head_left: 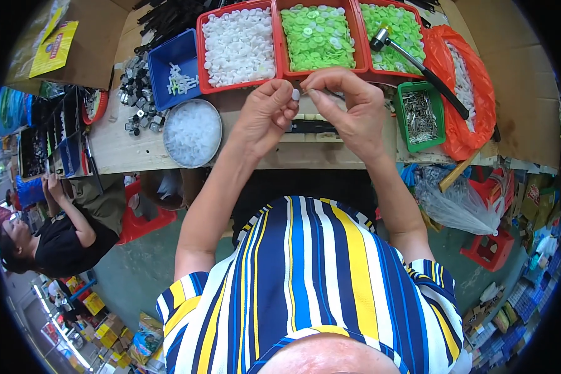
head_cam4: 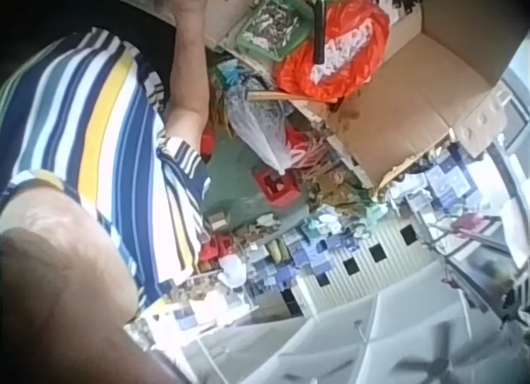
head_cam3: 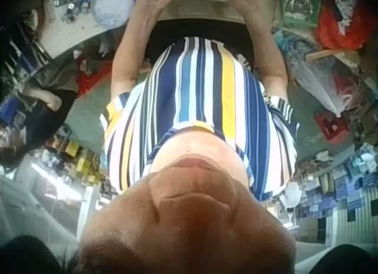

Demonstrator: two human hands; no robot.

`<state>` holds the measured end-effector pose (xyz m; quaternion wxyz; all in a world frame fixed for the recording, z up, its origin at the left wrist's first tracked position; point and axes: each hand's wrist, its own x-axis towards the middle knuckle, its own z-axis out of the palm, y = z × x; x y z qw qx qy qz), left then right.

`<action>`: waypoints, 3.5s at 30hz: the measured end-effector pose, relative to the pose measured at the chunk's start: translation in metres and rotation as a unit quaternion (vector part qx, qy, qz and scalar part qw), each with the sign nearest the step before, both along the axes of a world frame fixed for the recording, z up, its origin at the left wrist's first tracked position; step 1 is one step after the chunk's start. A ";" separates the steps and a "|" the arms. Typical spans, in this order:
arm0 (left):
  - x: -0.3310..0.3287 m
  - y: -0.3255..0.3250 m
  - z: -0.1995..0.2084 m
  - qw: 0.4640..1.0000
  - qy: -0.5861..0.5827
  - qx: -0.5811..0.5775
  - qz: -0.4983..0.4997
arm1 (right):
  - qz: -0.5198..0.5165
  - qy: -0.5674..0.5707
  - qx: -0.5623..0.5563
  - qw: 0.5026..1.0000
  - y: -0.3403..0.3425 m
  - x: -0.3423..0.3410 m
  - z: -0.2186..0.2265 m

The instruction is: Assembling small plastic components using a mounting jig, metal pins, and a hammer.

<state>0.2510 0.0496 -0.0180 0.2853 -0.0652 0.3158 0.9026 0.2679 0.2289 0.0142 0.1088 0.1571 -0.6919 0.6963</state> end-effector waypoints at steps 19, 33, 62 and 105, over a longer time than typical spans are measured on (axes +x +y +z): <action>0.032 0.017 0.005 0.989 -0.095 0.089 0.076 | -0.055 -0.009 0.084 0.995 -0.009 0.016 -0.003; 0.054 0.004 0.005 0.914 0.247 -0.304 0.106 | 0.021 -0.006 0.136 0.991 0.002 0.030 -0.016; 0.065 -0.018 -0.028 0.468 0.629 -0.614 0.092 | 0.018 0.067 0.309 0.949 0.001 0.021 -0.051; -0.117 0.065 -0.002 0.364 0.697 -0.617 0.017 | -0.222 -0.045 0.511 0.829 0.158 0.037 -0.032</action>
